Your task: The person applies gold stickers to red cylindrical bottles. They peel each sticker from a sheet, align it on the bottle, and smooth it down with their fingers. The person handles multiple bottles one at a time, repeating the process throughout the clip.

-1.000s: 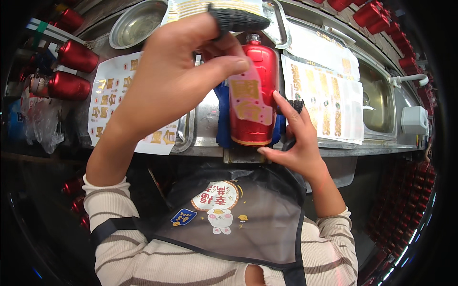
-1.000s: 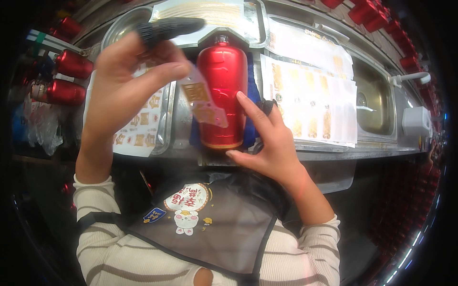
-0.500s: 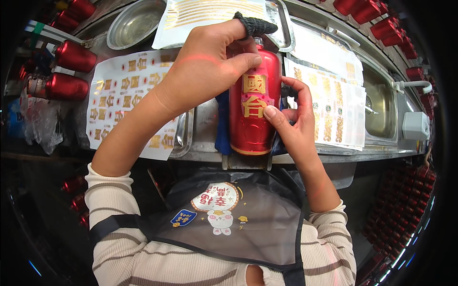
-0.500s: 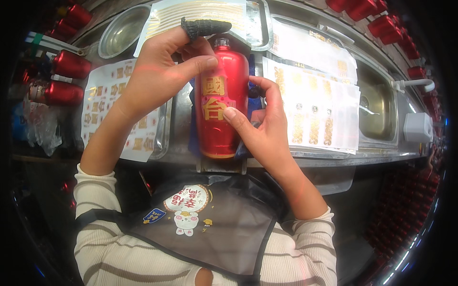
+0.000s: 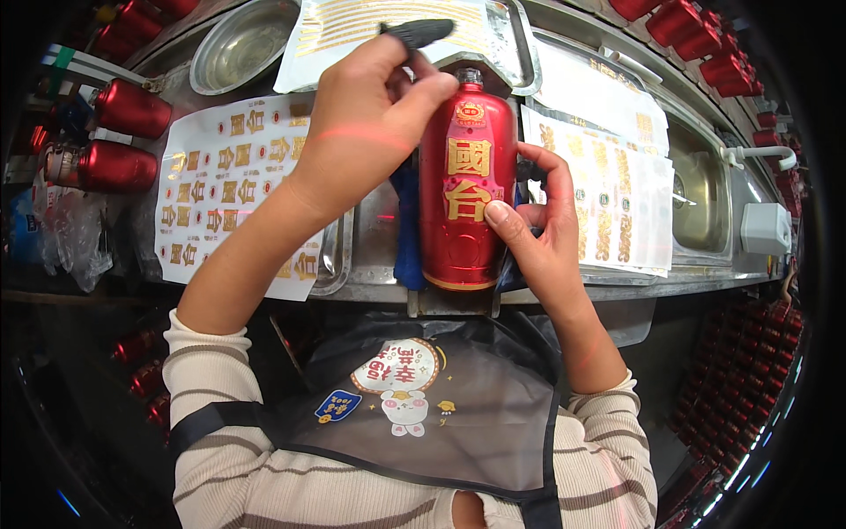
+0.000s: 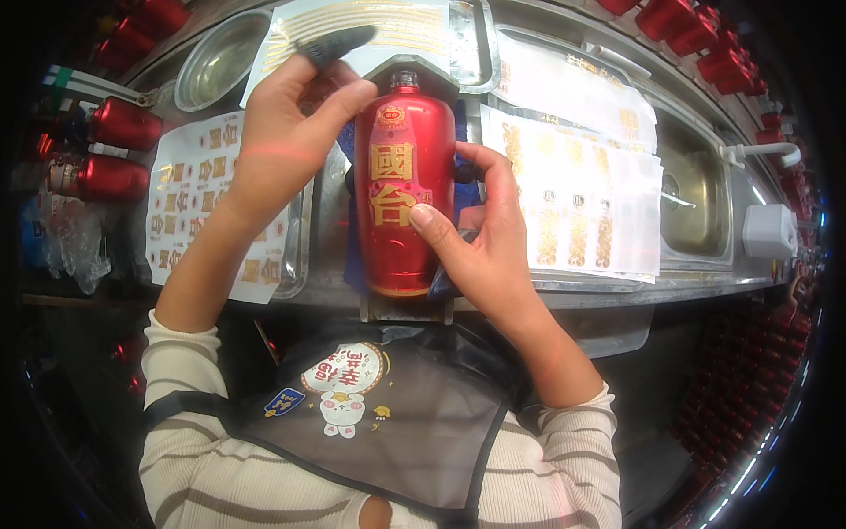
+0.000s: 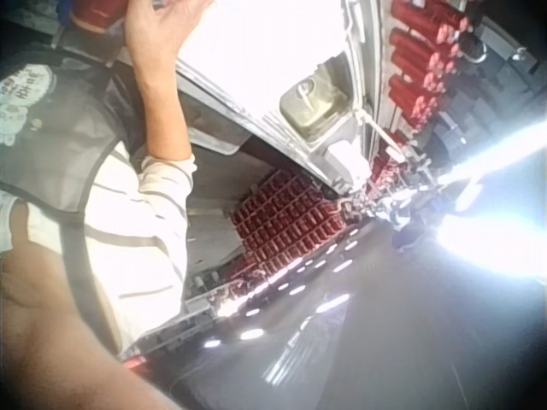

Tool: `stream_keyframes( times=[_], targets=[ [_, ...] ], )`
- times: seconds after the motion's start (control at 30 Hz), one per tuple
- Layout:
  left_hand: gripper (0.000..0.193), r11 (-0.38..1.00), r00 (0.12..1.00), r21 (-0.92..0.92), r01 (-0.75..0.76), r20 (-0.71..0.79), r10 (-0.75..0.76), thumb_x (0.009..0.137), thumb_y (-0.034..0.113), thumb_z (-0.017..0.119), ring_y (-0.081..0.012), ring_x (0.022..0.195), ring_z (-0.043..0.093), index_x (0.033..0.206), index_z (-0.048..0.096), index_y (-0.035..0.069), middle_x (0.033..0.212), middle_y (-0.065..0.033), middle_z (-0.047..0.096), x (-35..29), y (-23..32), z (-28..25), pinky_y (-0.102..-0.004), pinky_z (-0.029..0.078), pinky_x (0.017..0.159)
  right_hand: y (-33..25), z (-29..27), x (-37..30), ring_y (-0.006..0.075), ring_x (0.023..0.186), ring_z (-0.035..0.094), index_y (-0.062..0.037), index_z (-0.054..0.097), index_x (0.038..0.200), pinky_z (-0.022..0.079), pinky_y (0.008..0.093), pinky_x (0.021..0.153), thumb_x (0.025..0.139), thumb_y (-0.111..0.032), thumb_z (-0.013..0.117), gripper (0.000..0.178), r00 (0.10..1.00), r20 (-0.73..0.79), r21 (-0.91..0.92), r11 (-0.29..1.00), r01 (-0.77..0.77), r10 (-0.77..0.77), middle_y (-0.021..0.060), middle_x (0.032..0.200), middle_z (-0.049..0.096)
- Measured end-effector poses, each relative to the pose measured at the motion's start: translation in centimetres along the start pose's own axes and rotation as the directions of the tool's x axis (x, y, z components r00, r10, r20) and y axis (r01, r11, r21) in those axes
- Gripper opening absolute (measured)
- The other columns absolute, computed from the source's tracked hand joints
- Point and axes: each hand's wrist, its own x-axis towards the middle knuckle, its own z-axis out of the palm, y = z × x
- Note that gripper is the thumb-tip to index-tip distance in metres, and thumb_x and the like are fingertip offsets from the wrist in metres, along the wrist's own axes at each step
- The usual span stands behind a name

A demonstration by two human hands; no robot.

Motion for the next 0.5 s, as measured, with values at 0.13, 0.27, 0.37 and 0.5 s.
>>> stream_keyframes(
  times=[0.13,0.27,0.37,0.5],
  targets=[
    [0.032,0.863,0.943,-0.405,0.302,-0.004,-0.332,0.1,0.02,0.064,-0.0097,0.1,0.062,0.12,0.056,-0.003,0.109,-0.0061,0.066,-4.6,-0.3,0.9,-0.0253,0.05,0.088,0.1,-0.4,0.1,0.0104,0.084,0.066,0.0017,0.043,0.139,0.051,0.0206,0.071,0.093,-0.021,0.07,0.057,0.998,0.031,0.124,0.991,-0.056,0.053,0.0141,0.128,0.053],
    [0.056,0.708,0.906,-0.566,0.421,0.298,-0.301,0.105,0.024,0.05,-0.0196,0.134,0.047,0.15,0.033,-0.005,0.147,-0.0146,0.048,-8.3,0.8,1.6,-0.0347,0.036,0.113,0.4,-0.8,0.2,0.008,0.082,0.066,0.0016,0.042,0.139,0.05,0.0196,0.071,0.097,-0.019,0.065,0.053,0.997,0.064,0.153,0.987,-0.042,0.032,0.0135,0.129,0.053],
    [0.06,0.679,0.928,-0.633,0.372,0.279,-0.248,0.103,0.019,0.054,-0.0206,0.139,0.042,0.152,0.028,-0.006,0.152,-0.0158,0.042,-8.4,1.4,1.9,-0.0365,0.033,0.116,0.5,-1.5,0.5,0.007,0.079,0.064,0.0012,0.041,0.143,0.049,0.0184,0.066,0.096,-0.02,0.066,0.057,0.995,0.093,0.08,0.996,-0.031,0.023,0.014,0.132,0.053],
    [0.059,0.839,0.963,-0.474,0.269,0.123,-0.239,0.091,0.02,0.076,-0.02,0.116,0.062,0.134,0.045,-0.006,0.126,-0.0172,0.061,-9.3,0.5,3.1,-0.034,0.051,0.099,-0.8,-1.5,0.9,0.0138,0.086,0.06,-0.0037,0.041,0.15,0.049,0.023,0.068,0.09,-0.024,0.073,0.071,0.968,0.082,-0.274,0.928,0.251,-0.238,0.0186,0.127,0.059]
  ],
)
